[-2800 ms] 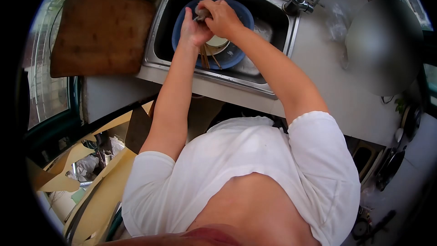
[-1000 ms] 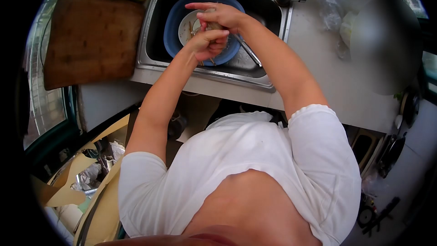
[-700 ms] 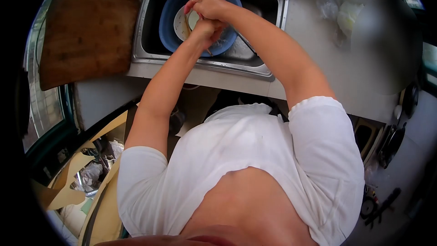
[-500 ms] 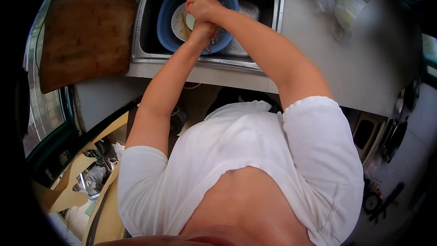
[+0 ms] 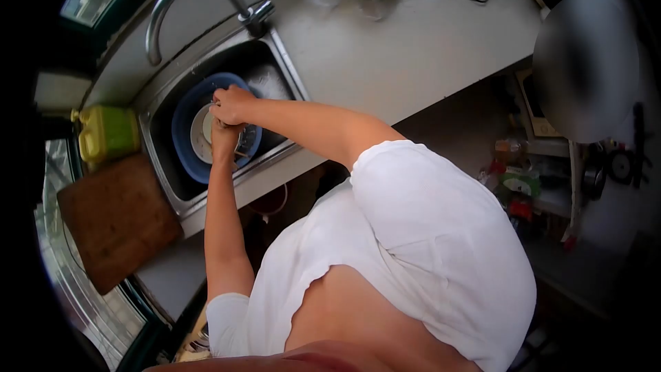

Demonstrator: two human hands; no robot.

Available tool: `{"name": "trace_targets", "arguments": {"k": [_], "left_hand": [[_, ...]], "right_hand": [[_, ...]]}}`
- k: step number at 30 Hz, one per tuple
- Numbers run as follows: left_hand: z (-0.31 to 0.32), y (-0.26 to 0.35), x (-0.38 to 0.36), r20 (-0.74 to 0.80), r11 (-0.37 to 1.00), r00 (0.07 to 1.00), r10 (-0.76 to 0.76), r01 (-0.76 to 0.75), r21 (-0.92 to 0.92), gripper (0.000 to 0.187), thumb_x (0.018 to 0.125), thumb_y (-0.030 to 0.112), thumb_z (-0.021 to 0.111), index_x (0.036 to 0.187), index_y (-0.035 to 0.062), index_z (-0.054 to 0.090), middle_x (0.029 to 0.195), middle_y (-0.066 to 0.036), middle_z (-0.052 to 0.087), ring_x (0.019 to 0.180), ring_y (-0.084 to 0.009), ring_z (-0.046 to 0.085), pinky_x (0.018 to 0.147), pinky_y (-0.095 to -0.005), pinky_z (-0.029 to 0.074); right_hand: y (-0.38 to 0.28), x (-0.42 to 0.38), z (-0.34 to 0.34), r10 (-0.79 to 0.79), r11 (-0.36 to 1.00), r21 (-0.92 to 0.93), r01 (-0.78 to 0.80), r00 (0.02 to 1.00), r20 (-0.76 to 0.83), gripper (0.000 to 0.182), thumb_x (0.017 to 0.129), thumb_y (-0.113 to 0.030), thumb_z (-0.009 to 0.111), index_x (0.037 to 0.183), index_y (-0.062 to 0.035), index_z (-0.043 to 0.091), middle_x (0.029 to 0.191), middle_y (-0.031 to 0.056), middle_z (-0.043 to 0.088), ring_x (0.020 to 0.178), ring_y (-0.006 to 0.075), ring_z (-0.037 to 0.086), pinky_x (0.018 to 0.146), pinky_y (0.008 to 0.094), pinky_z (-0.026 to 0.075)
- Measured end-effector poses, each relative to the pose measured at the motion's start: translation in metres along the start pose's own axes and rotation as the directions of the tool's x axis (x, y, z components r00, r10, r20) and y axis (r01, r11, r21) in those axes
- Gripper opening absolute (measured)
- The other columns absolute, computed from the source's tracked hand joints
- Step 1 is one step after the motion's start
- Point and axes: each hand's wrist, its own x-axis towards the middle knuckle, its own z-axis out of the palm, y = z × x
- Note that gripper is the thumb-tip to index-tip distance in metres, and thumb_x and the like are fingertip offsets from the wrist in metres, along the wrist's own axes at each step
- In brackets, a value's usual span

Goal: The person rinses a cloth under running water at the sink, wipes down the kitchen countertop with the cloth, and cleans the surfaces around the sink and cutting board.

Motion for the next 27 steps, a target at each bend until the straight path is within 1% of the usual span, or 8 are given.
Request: {"name": "trace_targets", "arguments": {"k": [2, 5, 11, 15, 17, 20, 23, 27], "left_hand": [[0.015, 0.005, -0.006, 0.013, 0.991, 0.994, -0.112, 0.112, -0.077, 0.067, 0.069, 0.029, 0.079, 0.114, -0.0011, 0.040, 0.097, -0.009, 0.058, 0.086, -0.0158, 0.054, 0.074, -0.0284, 0.045], [0.051, 0.056, -0.011, 0.156, 0.992, 0.988, -0.012, 0.031, -0.119, 0.062, 0.077, 0.038, 0.072, 0.112, -0.0025, 0.041, 0.100, -0.011, 0.054, 0.092, -0.0148, 0.050, 0.080, -0.0263, 0.042], [0.189, 0.148, -0.009, 0.276, 0.985, 0.957, -0.095, 0.131, -0.114, 0.048, 0.080, 0.011, 0.065, 0.117, 0.0002, 0.037, 0.094, -0.009, 0.057, 0.085, -0.0126, 0.054, 0.073, -0.0229, 0.044], [0.312, 0.183, -0.016, 0.318, 0.942, 0.944, 0.088, 0.025, -0.335, 0.030, 0.080, 0.001, 0.059, 0.108, 0.0023, 0.049, 0.087, -0.005, 0.059, 0.085, -0.0119, 0.055, 0.078, -0.0250, 0.044], [0.376, 0.211, -0.035, 0.418, 0.928, 0.883, 0.215, -0.052, -0.368, 0.018, 0.082, -0.002, 0.054, 0.099, 0.0018, 0.060, 0.091, -0.004, 0.060, 0.087, -0.0118, 0.055, 0.080, -0.0254, 0.043], [0.458, 0.243, -0.061, 0.556, 0.947, 0.769, 0.316, -0.215, -0.241, 0.019, 0.084, 0.000, 0.052, 0.097, 0.0012, 0.065, 0.094, -0.003, 0.060, 0.092, -0.0124, 0.056, 0.083, -0.0242, 0.043], [0.543, 0.280, -0.089, 0.571, 0.914, 0.740, 0.355, -0.147, -0.377, 0.023, 0.085, 0.004, 0.051, 0.106, 0.0027, 0.062, 0.095, -0.003, 0.060, 0.096, -0.0140, 0.056, 0.086, -0.0251, 0.042], [0.621, 0.350, -0.123, 0.724, 0.818, 0.689, -0.003, 0.419, -0.395, 0.037, 0.084, 0.000, 0.046, 0.120, 0.0035, 0.052, 0.110, -0.005, 0.058, 0.101, -0.0161, 0.055, 0.089, -0.0287, 0.044]], "right_hand": [[-0.001, -0.027, -0.071, 0.203, 0.957, 0.111, -0.269, 0.889, 0.410, 0.033, 0.081, -0.027, 0.051, 0.106, -0.0056, 0.054, 0.082, 0.0139, 0.061, 0.073, 0.0243, 0.060, 0.066, 0.0347, 0.050], [0.048, -0.069, -0.119, 0.063, 0.828, 0.474, -0.299, 0.890, 0.452, 0.040, 0.080, -0.021, 0.052, 0.116, -0.0046, 0.048, 0.094, 0.0108, 0.058, 0.081, 0.0156, 0.056, 0.065, 0.0280, 0.048], [0.137, -0.193, -0.198, 0.004, 0.703, 0.700, 0.124, 0.984, -0.178, 0.057, 0.072, 0.000, 0.051, 0.127, -0.0075, 0.038, 0.105, 0.0078, 0.052, 0.092, 0.0148, 0.050, 0.076, 0.0258, 0.042], [0.197, -0.289, -0.268, 0.351, 0.471, 0.882, 0.000, 0.917, -0.188, 0.049, 0.075, -0.007, 0.056, 0.121, -0.0067, 0.041, 0.105, 0.0067, 0.054, 0.092, 0.0133, 0.053, 0.073, 0.0250, 0.044], [0.227, -0.344, -0.301, 0.443, 0.089, 0.994, 0.067, 0.891, -0.100, 0.032, 0.083, -0.012, 0.055, 0.114, -0.0091, 0.050, 0.093, 0.0024, 0.060, 0.083, 0.0149, 0.060, 0.069, 0.0297, 0.049], [0.278, -0.430, -0.335, 0.512, 0.045, 0.989, 0.142, 0.847, -0.145, 0.025, 0.086, -0.012, 0.054, 0.110, -0.0092, 0.053, 0.096, 0.0037, 0.061, 0.085, 0.0188, 0.061, 0.075, 0.0365, 0.050], [0.344, -0.500, -0.357, 0.672, -0.008, 0.876, 0.483, 0.651, -0.353, 0.020, 0.087, -0.014, 0.053, 0.107, -0.0122, 0.053, 0.099, 0.0047, 0.060, 0.088, 0.0211, 0.060, 0.077, 0.0400, 0.049], [0.389, -0.604, -0.411, 0.738, -0.142, 0.587, 0.797, 0.481, -0.474, 0.011, 0.088, -0.016, 0.052, 0.099, -0.0149, 0.054, 0.098, 0.0050, 0.061, 0.084, 0.0205, 0.059, 0.075, 0.0369, 0.046]]}}
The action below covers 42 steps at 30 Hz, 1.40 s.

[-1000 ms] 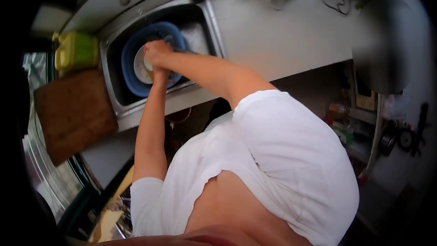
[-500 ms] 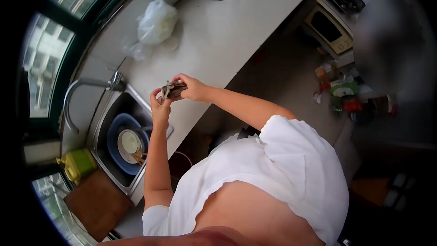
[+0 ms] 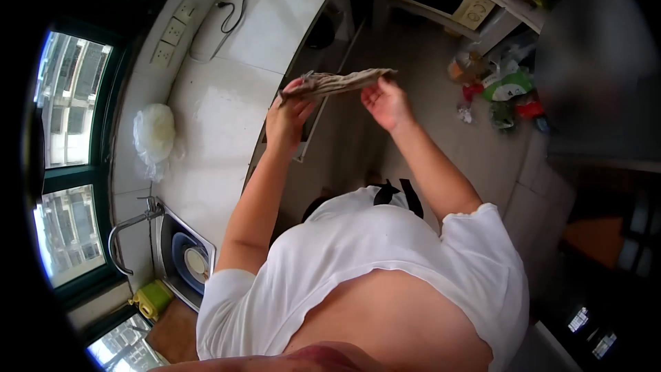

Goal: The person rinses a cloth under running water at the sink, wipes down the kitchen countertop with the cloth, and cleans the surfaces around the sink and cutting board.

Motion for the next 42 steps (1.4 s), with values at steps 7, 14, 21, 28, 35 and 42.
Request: {"name": "trace_targets", "arguments": {"k": [7, 14, 21, 28, 35, 42], "left_hand": [[0.036, -0.013, 0.059, 0.133, 0.963, 0.987, 0.090, -0.121, 0.240, 0.039, 0.082, 0.001, 0.045, 0.120, 0.0053, 0.051, 0.097, -0.007, 0.059, 0.082, -0.0150, 0.060, 0.074, -0.0290, 0.051], [0.036, -0.013, 0.093, 0.264, 0.920, 0.928, -0.262, 0.158, 0.358, 0.025, 0.082, 0.012, 0.055, 0.105, 0.0022, 0.055, 0.082, -0.006, 0.061, 0.073, -0.0144, 0.061, 0.069, -0.0276, 0.052], [0.007, 0.009, 0.183, 0.148, 0.982, 0.975, -0.165, 0.149, 0.114, 0.019, 0.084, 0.016, 0.062, 0.096, 0.0020, 0.055, 0.088, -0.009, 0.064, 0.082, -0.0173, 0.063, 0.076, -0.0288, 0.051], [-0.022, 0.065, 0.273, -0.080, 0.992, 0.995, -0.051, 0.059, 0.110, 0.071, 0.084, 0.012, 0.059, 0.138, 0.0034, 0.012, 0.110, -0.020, 0.057, 0.092, -0.0243, 0.062, 0.083, -0.0318, 0.050], [-0.059, 0.051, 0.257, -0.211, 0.968, 0.969, -0.127, 0.168, 0.188, 0.059, 0.086, 0.016, 0.058, 0.134, 0.0010, 0.027, 0.105, -0.014, 0.061, 0.091, -0.0202, 0.061, 0.084, -0.0296, 0.047], [-0.037, 0.073, 0.284, -0.372, 0.975, 0.926, -0.061, 0.135, 0.176, 0.053, 0.087, 0.014, 0.055, 0.132, 0.0007, 0.031, 0.104, -0.012, 0.062, 0.091, -0.0179, 0.060, 0.084, -0.0281, 0.046]], "right_hand": [[-0.085, -0.014, 0.023, -0.233, 0.841, -0.491, 0.230, 0.971, 0.056, 0.009, 0.092, -0.016, 0.049, 0.094, -0.0072, 0.052, 0.083, 0.0063, 0.062, 0.074, 0.0147, 0.060, 0.062, 0.0258, 0.048], [-0.114, 0.029, 0.051, -0.482, 0.644, -0.633, 0.430, 0.870, 0.101, 0.009, 0.091, -0.014, 0.052, 0.097, -0.0075, 0.052, 0.089, 0.0019, 0.058, 0.078, 0.0124, 0.057, 0.066, 0.0274, 0.051], [-0.103, 0.181, 0.130, -0.609, 0.543, -0.645, 0.538, 0.781, 0.139, 0.011, 0.089, -0.015, 0.055, 0.097, -0.0068, 0.055, 0.088, 0.0015, 0.058, 0.077, 0.0131, 0.057, 0.065, 0.0284, 0.050], [-0.029, 0.397, 0.149, -0.438, -0.638, -0.739, 0.217, 0.687, 0.580, 0.072, 0.080, -0.052, 0.054, 0.132, -0.0050, 0.037, 0.132, 0.0217, 0.040, 0.121, 0.0361, 0.038, 0.102, 0.0493, 0.026], [0.004, 0.401, 0.143, -0.342, -0.787, -0.616, 0.041, 0.801, 0.490, 0.081, 0.083, -0.054, 0.047, 0.139, -0.0018, 0.022, 0.146, 0.0235, 0.013, 0.137, 0.0348, 0.006, 0.110, 0.0466, 0.002], [-0.050, 0.490, 0.183, -0.313, -0.797, -0.603, 0.020, 0.841, 0.441, 0.078, 0.086, -0.053, 0.041, 0.140, -0.0016, 0.020, 0.148, 0.0190, 0.013, 0.138, 0.0313, 0.005, 0.110, 0.0441, 0.002]]}}
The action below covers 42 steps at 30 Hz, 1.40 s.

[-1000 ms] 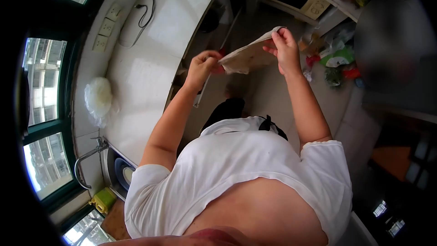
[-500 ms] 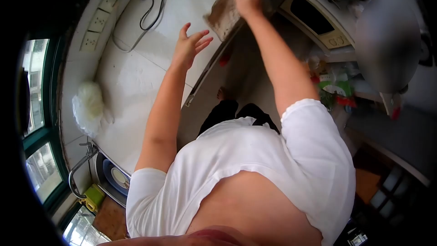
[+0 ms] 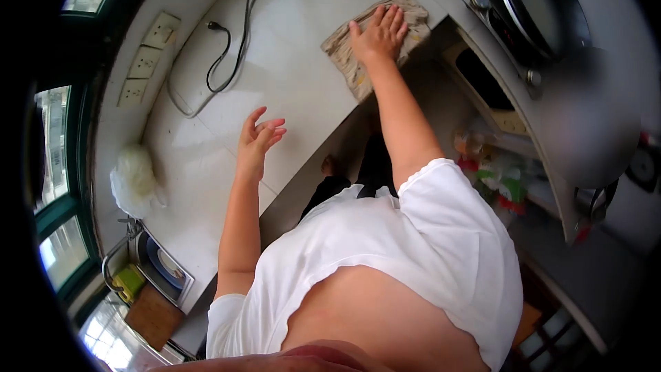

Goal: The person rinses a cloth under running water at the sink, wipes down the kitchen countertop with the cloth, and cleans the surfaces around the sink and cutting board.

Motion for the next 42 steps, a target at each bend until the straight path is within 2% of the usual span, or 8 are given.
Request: {"name": "trace_targets", "arguments": {"k": [7, 11, 16, 18, 30, 34, 40, 42], "left_hand": [[0.051, 0.023, 0.066, -0.111, 0.924, 0.955, 0.276, -0.231, 0.306, 0.040, 0.085, 0.013, 0.058, 0.122, 0.0034, 0.046, 0.107, -0.010, 0.060, 0.093, -0.0159, 0.058, 0.080, -0.0266, 0.045], [0.090, 0.091, 0.166, 0.006, 0.445, 0.673, 0.740, -0.495, 0.747, 0.044, 0.076, 0.016, 0.065, 0.116, 0.0030, 0.050, 0.110, -0.016, 0.054, 0.106, -0.0304, 0.049, 0.088, -0.0377, 0.040], [0.147, 0.136, 0.301, -0.063, 0.159, 0.554, 0.830, -0.128, 0.979, 0.089, 0.062, 0.055, 0.071, 0.129, 0.0066, 0.038, 0.123, -0.020, 0.045, 0.119, -0.0365, 0.038, 0.098, -0.0496, 0.027], [0.162, 0.149, 0.320, -0.107, 0.144, 0.635, 0.765, -0.006, 0.990, 0.094, 0.061, 0.058, 0.071, 0.132, 0.0068, 0.037, 0.125, -0.020, 0.045, 0.120, -0.0352, 0.038, 0.098, -0.0504, 0.027], [0.105, 0.146, 0.283, -0.275, 0.525, 0.848, 0.453, -0.004, 0.851, 0.061, 0.060, 0.026, 0.076, 0.105, -0.0024, 0.046, 0.102, -0.020, 0.056, 0.092, -0.0332, 0.058, 0.079, -0.0406, 0.047], [0.063, 0.131, 0.221, -0.443, 0.884, 0.858, 0.260, -0.028, 0.466, 0.047, 0.064, 0.020, 0.069, 0.101, -0.0020, 0.049, 0.087, -0.013, 0.060, 0.076, -0.0223, 0.060, 0.066, -0.0338, 0.048], [0.022, 0.124, 0.163, -0.546, 0.933, 0.786, 0.291, -0.107, 0.343, 0.028, 0.064, 0.015, 0.066, 0.083, -0.0013, 0.053, 0.076, -0.006, 0.057, 0.063, -0.0142, 0.052, 0.055, -0.0282, 0.044], [0.007, 0.115, 0.161, -0.460, 0.875, 0.841, 0.284, -0.031, 0.483, 0.037, 0.061, 0.018, 0.068, 0.092, 0.0006, 0.059, 0.099, -0.013, 0.056, 0.086, -0.0215, 0.054, 0.074, -0.0321, 0.045]], "right_hand": [[0.011, 0.112, 0.018, -0.391, 0.920, -0.003, 0.391, 0.920, 0.011, 0.074, 0.086, -0.051, 0.043, 0.139, -0.0047, 0.024, 0.147, 0.0173, 0.018, 0.138, 0.0294, 0.010, 0.110, 0.0439, 0.005], [-0.001, 0.110, 0.012, -0.641, 0.762, 0.154, 0.629, 0.766, 0.044, 0.073, 0.084, -0.048, 0.048, 0.138, -0.0045, 0.026, 0.146, 0.0175, 0.021, 0.137, 0.0297, 0.014, 0.110, 0.0446, 0.007], [0.020, 0.074, -0.019, -0.775, 0.622, 0.318, 0.716, 0.621, 0.118, 0.072, 0.081, -0.043, 0.054, 0.136, -0.0038, 0.032, 0.144, 0.0178, 0.026, 0.136, 0.0298, 0.019, 0.109, 0.0471, 0.010], [0.036, 0.082, -0.018, -0.655, 0.734, 0.272, 0.622, 0.754, 0.045, 0.070, 0.081, -0.041, 0.054, 0.135, -0.0028, 0.034, 0.143, 0.0170, 0.027, 0.135, 0.0293, 0.020, 0.109, 0.0478, 0.011], [-0.034, 0.208, 0.047, -0.493, 0.869, 0.039, 0.493, 0.870, -0.023, 0.060, 0.087, -0.034, 0.040, 0.139, -0.0052, 0.028, 0.146, 0.0125, 0.023, 0.137, 0.0248, 0.016, 0.109, 0.0484, 0.008], [-0.113, 0.223, 0.069, -0.573, 0.795, 0.174, 0.581, 0.814, -0.099, 0.060, 0.085, -0.033, 0.041, 0.137, -0.0049, 0.031, 0.141, 0.0135, 0.034, 0.135, 0.0249, 0.021, 0.108, 0.0497, 0.006], [-0.166, 0.208, 0.078, -0.596, 0.776, 0.215, 0.592, 0.801, -0.057, 0.062, 0.083, -0.030, 0.041, 0.136, -0.0005, 0.029, 0.145, 0.0136, 0.024, 0.136, 0.0273, 0.015, 0.109, 0.0495, 0.005], [-0.169, 0.197, 0.083, -0.626, 0.743, 0.233, 0.628, 0.775, -0.091, 0.061, 0.083, -0.030, 0.041, 0.136, -0.0012, 0.029, 0.145, 0.0135, 0.024, 0.136, 0.0272, 0.015, 0.109, 0.0483, 0.005]]}}
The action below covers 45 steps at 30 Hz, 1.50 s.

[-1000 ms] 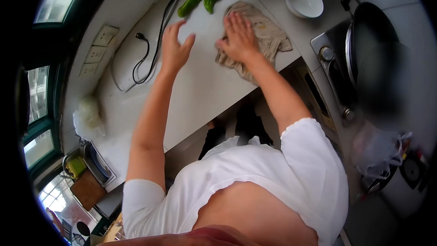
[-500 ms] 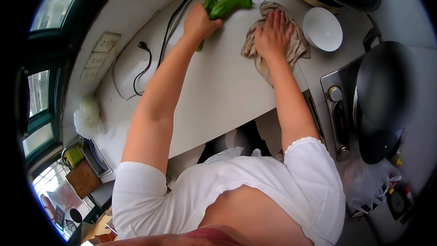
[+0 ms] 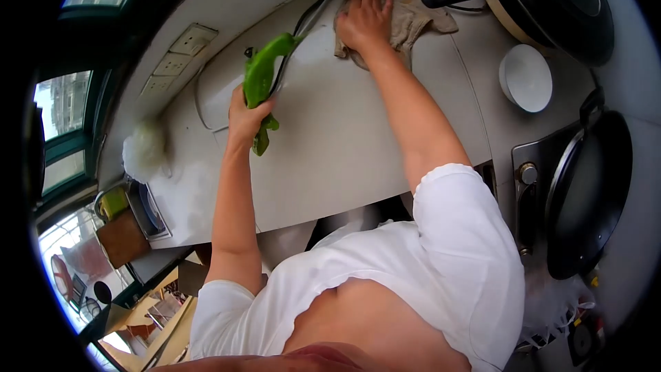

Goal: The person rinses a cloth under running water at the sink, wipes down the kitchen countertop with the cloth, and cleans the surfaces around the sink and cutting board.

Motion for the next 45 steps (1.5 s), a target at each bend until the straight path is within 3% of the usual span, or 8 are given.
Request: {"name": "trace_targets", "arguments": {"k": [3, 7, 17, 28, 32, 33, 39, 45], "left_hand": [[0.001, -0.018, 0.005, 0.110, 0.942, 0.988, 0.107, -0.136, 0.306, 0.056, 0.055, 0.024, 0.071, 0.108, 0.0067, 0.061, 0.130, -0.019, 0.038, 0.119, -0.0329, 0.037, 0.094, -0.0366, 0.036], [0.003, -0.017, 0.021, 0.301, 0.846, 0.947, 0.111, -0.249, 0.471, 0.059, 0.055, 0.025, 0.072, 0.110, 0.0062, 0.059, 0.126, -0.018, 0.041, 0.111, -0.0341, 0.044, 0.093, -0.0385, 0.038], [0.023, -0.015, 0.036, 0.072, 0.775, 0.972, 0.224, -0.223, 0.591, 0.041, 0.065, 0.011, 0.068, 0.093, 0.0011, 0.039, 0.079, -0.018, 0.059, 0.080, -0.0388, 0.057, 0.067, -0.0450, 0.045], [-0.035, 0.034, 0.059, -0.052, 0.707, 0.968, 0.245, -0.142, 0.693, 0.050, 0.067, 0.019, 0.071, 0.109, 0.0095, 0.045, 0.089, -0.019, 0.062, 0.086, -0.0391, 0.059, 0.073, -0.0459, 0.046], [-0.074, 0.070, 0.074, 0.005, 0.550, 0.878, 0.478, -0.304, 0.778, 0.030, 0.072, 0.014, 0.061, 0.097, 0.0080, 0.046, 0.083, -0.018, 0.063, 0.080, -0.0383, 0.060, 0.068, -0.0465, 0.047], [-0.083, 0.104, 0.066, 0.028, 0.583, 0.957, 0.290, -0.200, 0.788, 0.053, 0.071, 0.018, 0.065, 0.119, 0.0077, 0.045, 0.100, -0.025, 0.059, 0.096, -0.0399, 0.055, 0.081, -0.0411, 0.045], [-0.108, 0.124, 0.080, 0.125, 0.488, 0.888, 0.442, -0.355, 0.798, 0.028, 0.071, 0.023, 0.065, 0.093, 0.0049, 0.062, 0.097, -0.021, 0.061, 0.092, -0.0387, 0.056, 0.076, -0.0439, 0.046], [-0.121, 0.113, 0.088, 0.197, 0.282, 0.672, 0.714, -0.533, 0.798, 0.020, 0.071, 0.017, 0.062, 0.087, 0.0049, 0.064, 0.097, -0.019, 0.062, 0.090, -0.0366, 0.058, 0.075, -0.0419, 0.047]], "right_hand": [[-0.003, -0.006, -0.004, -0.050, 0.999, 0.027, 0.047, 0.995, 0.088, 0.060, 0.083, -0.030, 0.041, 0.136, -0.0033, 0.031, 0.145, 0.0130, 0.025, 0.136, 0.0266, 0.016, 0.109, 0.0468, 0.006], [-0.003, -0.008, -0.003, -0.082, 0.997, -0.001, 0.082, 0.995, 0.064, 0.057, 0.083, -0.030, 0.043, 0.134, -0.0062, 0.035, 0.144, 0.0122, 0.027, 0.136, 0.0257, 0.018, 0.109, 0.0475, 0.007], [-0.002, -0.007, -0.002, -0.132, 0.991, -0.035, 0.132, 0.991, 0.007, 0.057, 0.081, -0.034, 0.046, 0.130, -0.0050, 0.039, 0.140, 0.0159, 0.032, 0.133, 0.0296, 0.023, 0.106, 0.0529, 0.011], [-0.010, 0.003, 0.010, -0.096, 0.982, -0.165, 0.094, 0.995, 0.000, 0.056, 0.079, -0.035, 0.049, 0.128, -0.0071, 0.041, 0.138, 0.0134, 0.035, 0.130, 0.0280, 0.027, 0.105, 0.0510, 0.017], [-0.062, 0.006, -0.002, -0.052, 0.991, -0.122, 0.060, 0.996, 0.069, 0.055, 0.078, -0.035, 0.045, 0.127, -0.0096, 0.043, 0.136, 0.0130, 0.037, 0.128, 0.0309, 0.030, 0.099, 0.0594, 0.023], [-0.077, 0.002, 0.009, -0.174, 0.968, -0.177, 0.175, 0.984, 0.026, 0.055, 0.077, -0.033, 0.046, 0.126, -0.0080, 0.044, 0.133, 0.0135, 0.041, 0.126, 0.0304, 0.032, 0.101, 0.0565, 0.023], [-0.196, -0.048, 0.052, -0.403, 0.900, 0.187, 0.393, 0.915, 0.018, 0.057, 0.078, -0.035, 0.052, 0.124, -0.0038, 0.044, 0.133, 0.0134, 0.039, 0.125, 0.0276, 0.032, 0.104, 0.0465, 0.020], [-0.271, -0.071, 0.069, -0.496, 0.823, 0.335, 0.458, 0.867, 0.033, 0.054, 0.076, -0.033, 0.051, 0.122, -0.0046, 0.047, 0.128, 0.0127, 0.044, 0.125, 0.0268, 0.033, 0.106, 0.0448, 0.019]]}}
